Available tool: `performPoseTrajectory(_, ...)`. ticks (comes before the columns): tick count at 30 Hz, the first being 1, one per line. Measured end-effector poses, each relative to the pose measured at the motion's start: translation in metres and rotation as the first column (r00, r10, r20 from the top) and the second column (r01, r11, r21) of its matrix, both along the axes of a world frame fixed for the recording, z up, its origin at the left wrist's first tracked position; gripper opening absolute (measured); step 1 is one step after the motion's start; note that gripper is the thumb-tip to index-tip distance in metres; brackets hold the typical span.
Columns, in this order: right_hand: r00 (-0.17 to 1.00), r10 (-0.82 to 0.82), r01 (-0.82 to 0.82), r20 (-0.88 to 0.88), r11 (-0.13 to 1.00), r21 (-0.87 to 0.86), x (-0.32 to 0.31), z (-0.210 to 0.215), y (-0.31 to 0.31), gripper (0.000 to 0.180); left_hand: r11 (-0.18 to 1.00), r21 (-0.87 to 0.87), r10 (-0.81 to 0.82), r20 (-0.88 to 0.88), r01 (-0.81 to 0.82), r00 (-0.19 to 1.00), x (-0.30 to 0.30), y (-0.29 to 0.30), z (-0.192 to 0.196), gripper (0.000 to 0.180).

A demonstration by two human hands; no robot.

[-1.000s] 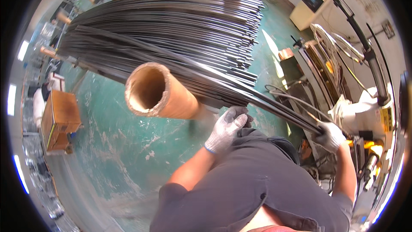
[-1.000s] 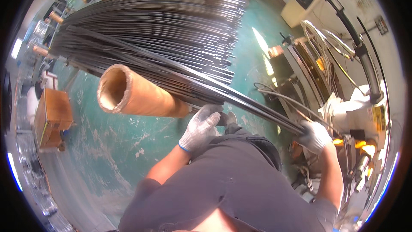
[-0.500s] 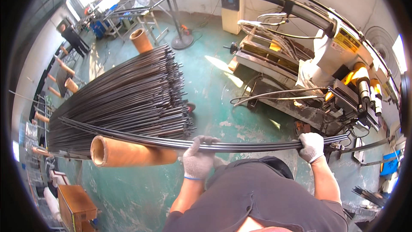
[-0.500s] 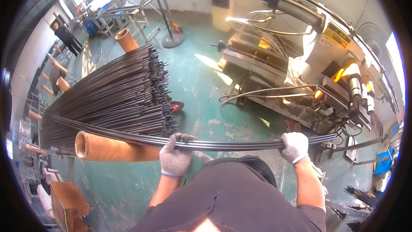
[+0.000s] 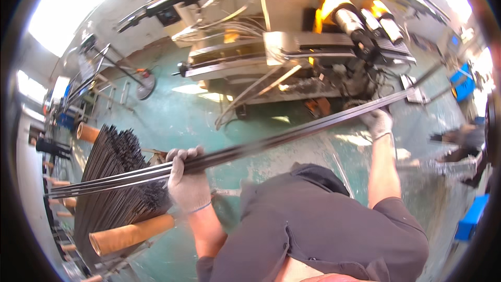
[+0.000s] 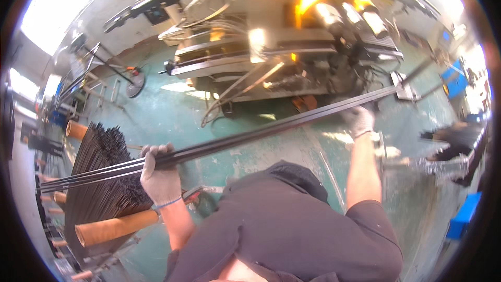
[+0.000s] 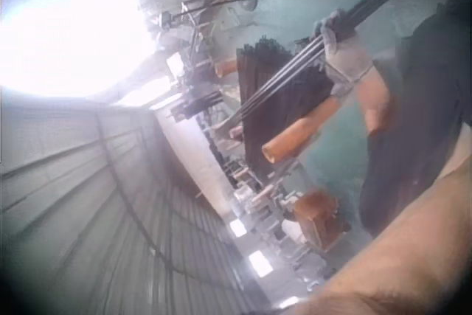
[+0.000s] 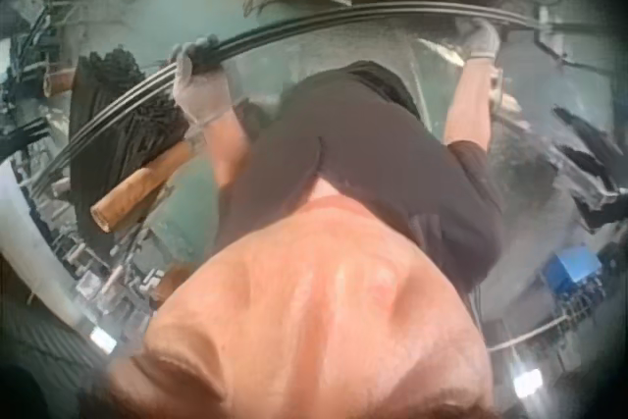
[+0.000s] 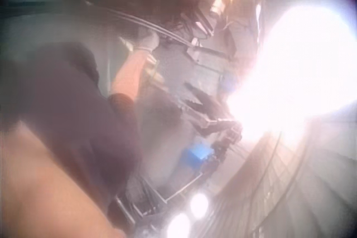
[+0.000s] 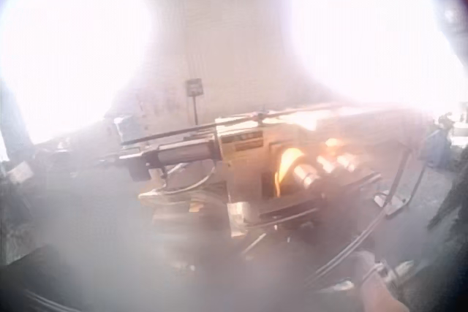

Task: The person feeds straight metal rods into a bending machine, which bends them into a U-shape. The person then removes the bent rods and stacks them on a nearby rack. This process is repeated multiple times throughout the video.

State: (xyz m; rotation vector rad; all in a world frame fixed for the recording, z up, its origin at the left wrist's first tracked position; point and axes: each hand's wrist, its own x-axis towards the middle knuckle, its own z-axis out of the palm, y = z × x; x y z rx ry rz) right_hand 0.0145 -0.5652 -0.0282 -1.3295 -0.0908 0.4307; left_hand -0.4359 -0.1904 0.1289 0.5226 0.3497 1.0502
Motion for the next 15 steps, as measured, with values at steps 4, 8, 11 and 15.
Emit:
performPoseTrajectory(4,0.818,0.141,0.260,-0.557,0.774,0.578,-0.075,0.049,0.082,0.031,0.976,-0.006,-0.219,0.024,0.219,0.975,0.096,-0.022,-0.015,0.019)
performPoseTrajectory(8,0.846,-0.003,0.336,-0.533,0.778,0.530,-0.023,0.021,0.082,0.015,0.939,0.121,-0.324,-0.004,0.322,0.946,0.146,-0.023,0.015,0.020)
performPoseTrajectory(11,0.829,-0.133,0.446,-0.543,0.742,0.500,0.011,0.024,0.060,0.014,0.920,0.202,-0.343,0.000,0.336,0.939,0.158,0.010,0.037,0.024)
performPoseTrajectory(15,0.834,-0.239,0.510,-0.497,0.677,0.530,0.057,0.019,0.042,0.016,0.930,0.237,-0.303,0.065,0.280,0.951,0.165,0.077,0.038,0.028)
